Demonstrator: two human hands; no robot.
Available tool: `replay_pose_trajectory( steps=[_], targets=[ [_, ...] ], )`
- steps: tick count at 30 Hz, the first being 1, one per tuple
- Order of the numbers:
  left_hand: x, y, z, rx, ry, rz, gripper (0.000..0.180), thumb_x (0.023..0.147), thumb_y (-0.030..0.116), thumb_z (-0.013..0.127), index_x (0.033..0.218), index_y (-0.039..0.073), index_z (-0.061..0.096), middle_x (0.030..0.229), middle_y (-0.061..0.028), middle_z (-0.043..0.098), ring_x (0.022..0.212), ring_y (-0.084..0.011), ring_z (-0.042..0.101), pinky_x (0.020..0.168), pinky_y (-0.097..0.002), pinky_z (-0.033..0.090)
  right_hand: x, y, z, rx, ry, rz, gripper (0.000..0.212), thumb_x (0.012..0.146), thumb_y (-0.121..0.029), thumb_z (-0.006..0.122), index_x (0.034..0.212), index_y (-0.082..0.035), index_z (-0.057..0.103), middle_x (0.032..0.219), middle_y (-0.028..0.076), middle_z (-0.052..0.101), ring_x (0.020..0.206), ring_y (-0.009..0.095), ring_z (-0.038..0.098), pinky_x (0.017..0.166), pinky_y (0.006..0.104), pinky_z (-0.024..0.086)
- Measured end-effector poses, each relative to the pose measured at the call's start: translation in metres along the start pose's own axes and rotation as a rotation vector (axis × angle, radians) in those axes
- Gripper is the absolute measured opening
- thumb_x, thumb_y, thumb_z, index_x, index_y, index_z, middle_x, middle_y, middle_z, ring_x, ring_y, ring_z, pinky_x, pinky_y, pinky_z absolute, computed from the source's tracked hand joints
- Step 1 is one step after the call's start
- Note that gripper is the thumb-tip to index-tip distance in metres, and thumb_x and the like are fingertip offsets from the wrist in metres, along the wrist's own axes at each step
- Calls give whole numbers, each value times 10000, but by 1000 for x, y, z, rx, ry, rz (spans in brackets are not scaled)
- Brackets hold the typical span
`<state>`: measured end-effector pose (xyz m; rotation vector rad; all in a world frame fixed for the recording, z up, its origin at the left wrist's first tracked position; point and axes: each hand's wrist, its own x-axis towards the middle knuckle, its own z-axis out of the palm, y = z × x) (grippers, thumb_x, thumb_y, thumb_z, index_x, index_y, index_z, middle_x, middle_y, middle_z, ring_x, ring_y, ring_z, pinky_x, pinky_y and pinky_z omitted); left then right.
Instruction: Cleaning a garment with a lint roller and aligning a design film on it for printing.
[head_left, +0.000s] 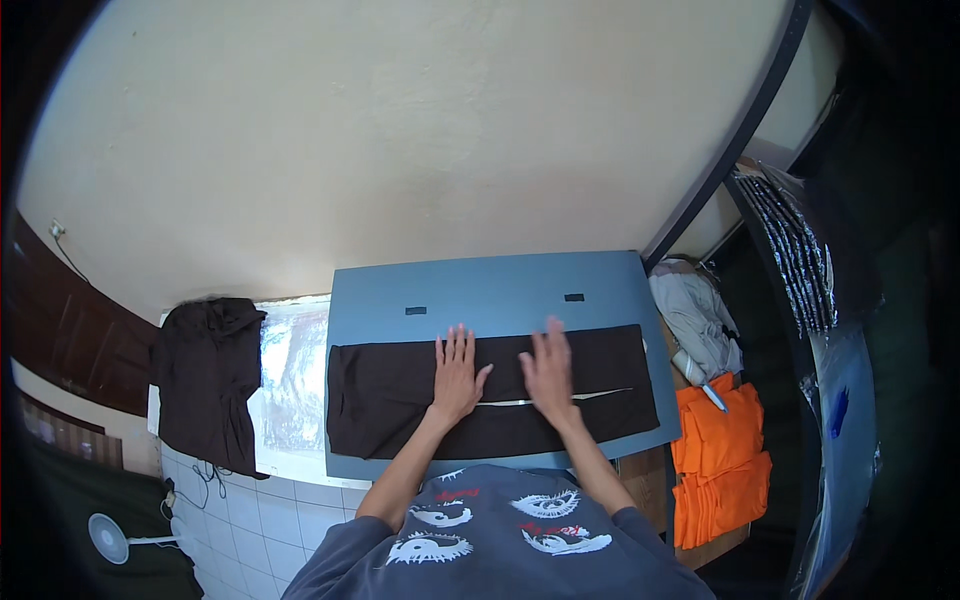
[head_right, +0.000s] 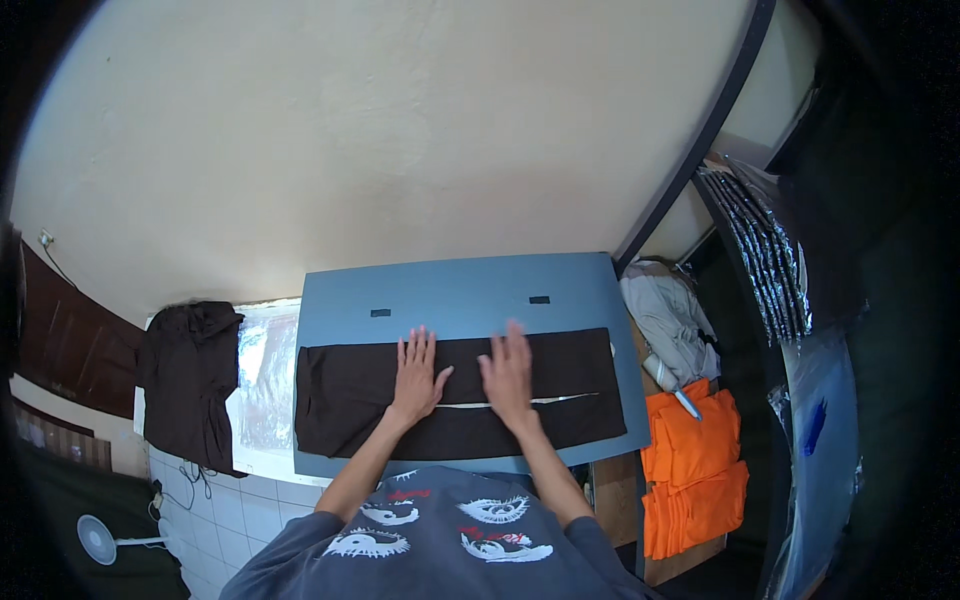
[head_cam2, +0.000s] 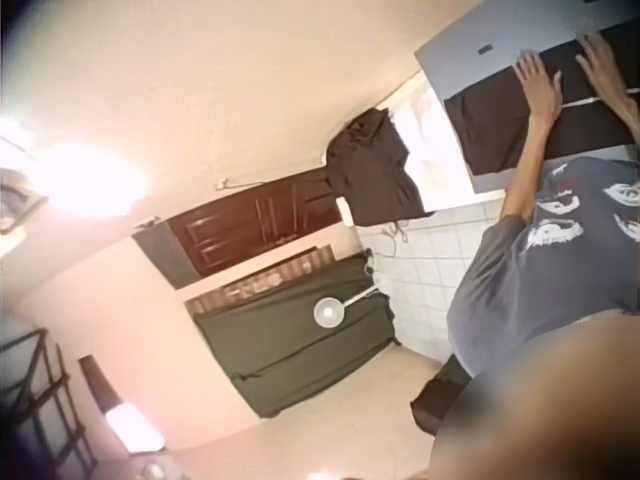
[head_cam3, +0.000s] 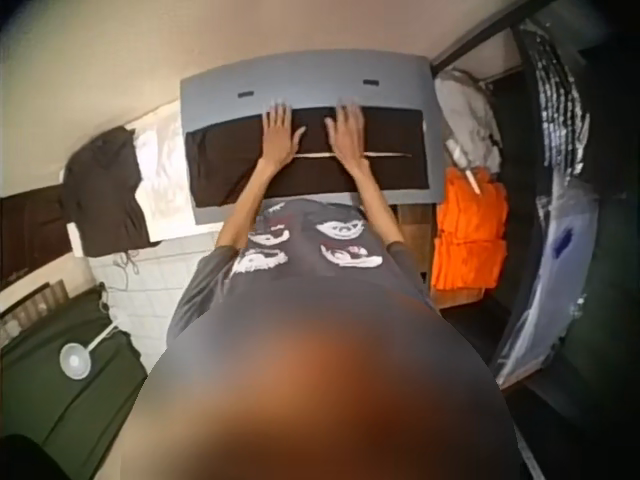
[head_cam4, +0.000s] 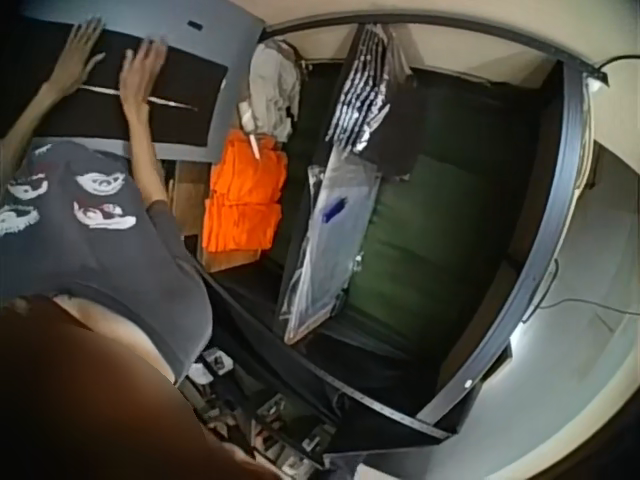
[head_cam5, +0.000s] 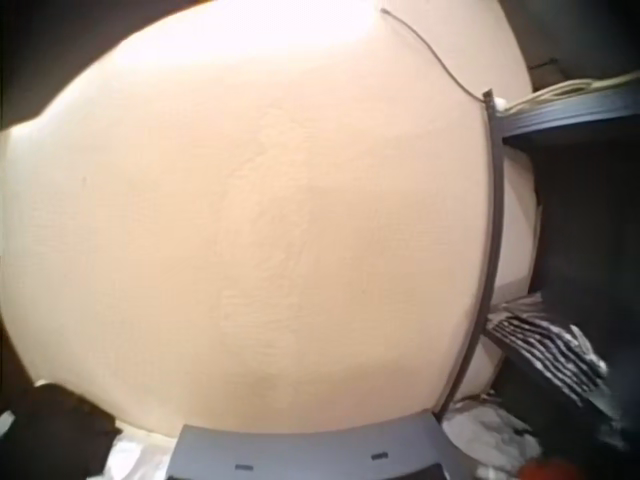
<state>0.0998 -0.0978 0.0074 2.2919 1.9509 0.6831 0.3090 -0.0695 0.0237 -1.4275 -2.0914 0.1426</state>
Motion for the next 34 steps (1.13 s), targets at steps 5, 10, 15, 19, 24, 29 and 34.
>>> replay_pose_trajectory(
  steps=[5,10,15,19,24,29,34],
  targets=[
    [0,10,7,53,-132,50,767,1018,471,510,1567,-30,321,1638,-242,290,1541,-413,221,1249,-613,77,-4,-11,27,17,-170,-125,627,1005,-329,606,1477,55,454,1611,289,311,1520,438,264,1240,558,208],
    [-2,9,8,66,-97,47,773,1022,512,483,1570,-13,332,1638,-224,303,1541,-400,229,1251,-607,77,-7,26,4,-198,-203,15,669,1034,-427,535,1517,23,426,1611,297,311,1523,433,264,1244,587,156],
    [-9,10,7,82,-103,51,773,1025,516,479,1573,-9,328,1641,-223,299,1544,-404,220,1253,-598,76,-19,84,-29,-242,-142,197,673,1054,-417,507,1527,47,392,1608,316,297,1522,457,248,1248,588,140],
    [-7,3,6,-51,-107,23,747,1016,470,537,1548,-25,362,1621,-274,298,1533,-437,226,1253,-589,101,-39,107,-41,-270,-118,266,673,1063,-392,498,1520,87,371,1603,346,271,1514,492,229,1247,594,140],
    [-10,-50,-15,-95,17,-150,632,1020,349,587,1466,-76,449,1557,-344,352,1493,-479,288,1242,-586,160,-36,109,-42,-196,-92,298,660,1073,-361,490,1515,109,355,1589,389,245,1504,527,212,1244,594,152],
    [-41,-138,-58,203,27,-285,633,1029,376,558,1466,-70,457,1531,-334,402,1471,-475,326,1236,-620,144,-36,105,-40,-180,-57,299,649,1063,-362,506,1488,115,395,1573,389,280,1494,532,232,1250,590,155],
    [-63,-200,-85,406,-99,-454,655,1050,464,488,1569,76,397,1598,-266,364,1528,-478,202,1218,-689,47,-37,112,-39,-192,-61,318,641,1064,-363,504,1501,95,398,1595,369,261,1497,528,231,1255,579,153]
  ],
)
